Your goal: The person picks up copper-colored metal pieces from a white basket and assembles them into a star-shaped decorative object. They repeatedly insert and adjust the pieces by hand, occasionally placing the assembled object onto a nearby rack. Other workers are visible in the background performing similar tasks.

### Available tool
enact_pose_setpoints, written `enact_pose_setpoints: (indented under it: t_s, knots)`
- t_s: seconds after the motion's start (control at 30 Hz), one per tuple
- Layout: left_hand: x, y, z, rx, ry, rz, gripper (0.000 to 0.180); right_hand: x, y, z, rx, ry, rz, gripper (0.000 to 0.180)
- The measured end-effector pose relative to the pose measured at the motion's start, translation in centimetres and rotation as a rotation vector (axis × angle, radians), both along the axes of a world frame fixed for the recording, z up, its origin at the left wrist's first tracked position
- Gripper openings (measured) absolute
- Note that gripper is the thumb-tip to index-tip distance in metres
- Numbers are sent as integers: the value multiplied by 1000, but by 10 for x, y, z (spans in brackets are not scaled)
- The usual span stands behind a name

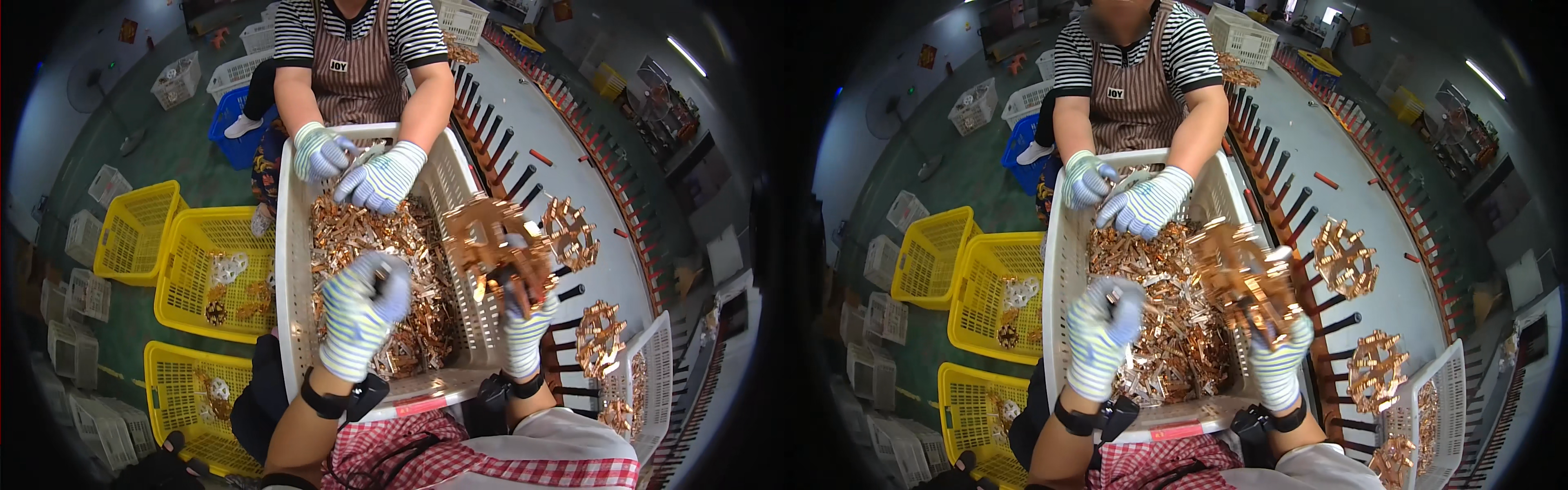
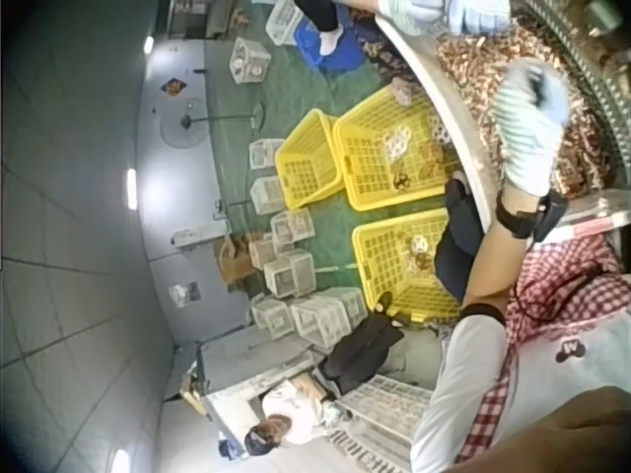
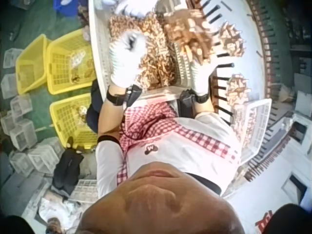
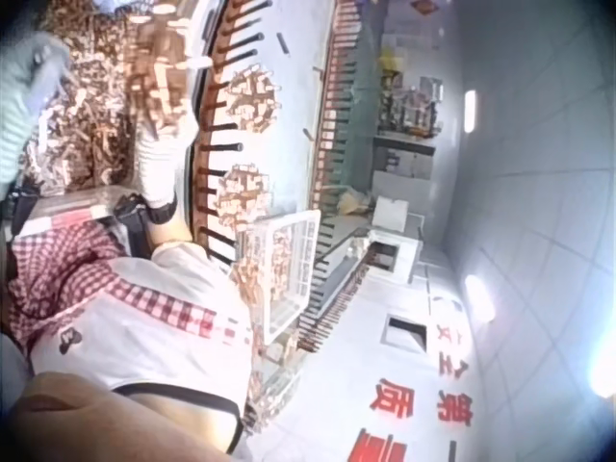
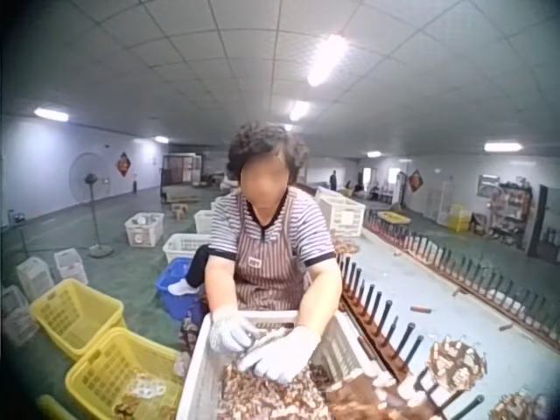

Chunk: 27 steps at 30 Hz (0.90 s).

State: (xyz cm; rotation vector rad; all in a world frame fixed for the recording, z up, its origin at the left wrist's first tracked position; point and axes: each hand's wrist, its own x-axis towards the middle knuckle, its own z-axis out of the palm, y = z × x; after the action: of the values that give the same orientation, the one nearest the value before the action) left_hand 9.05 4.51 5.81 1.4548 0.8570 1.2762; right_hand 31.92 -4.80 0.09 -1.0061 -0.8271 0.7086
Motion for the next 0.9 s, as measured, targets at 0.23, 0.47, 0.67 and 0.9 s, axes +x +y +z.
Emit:
enact_pose_setpoints:
  t_s: [0.23,0.47,0.67,0.9]
  knots:
    - [4,5,0,-362,-99,-74,21,-22,1,4,-73,-584,-82,44]
    - [-7,10,-13,-508,-302,-266,19,-47,1,66,5,-924,-56,31]
    - [4,-5,-23,-228,-33,-164,22,-38,3,36,78,-259,-274,41]
    - [14,-2,-12,-317,-74,-261,20,-31,-6,34,-75,-595,-78,36]
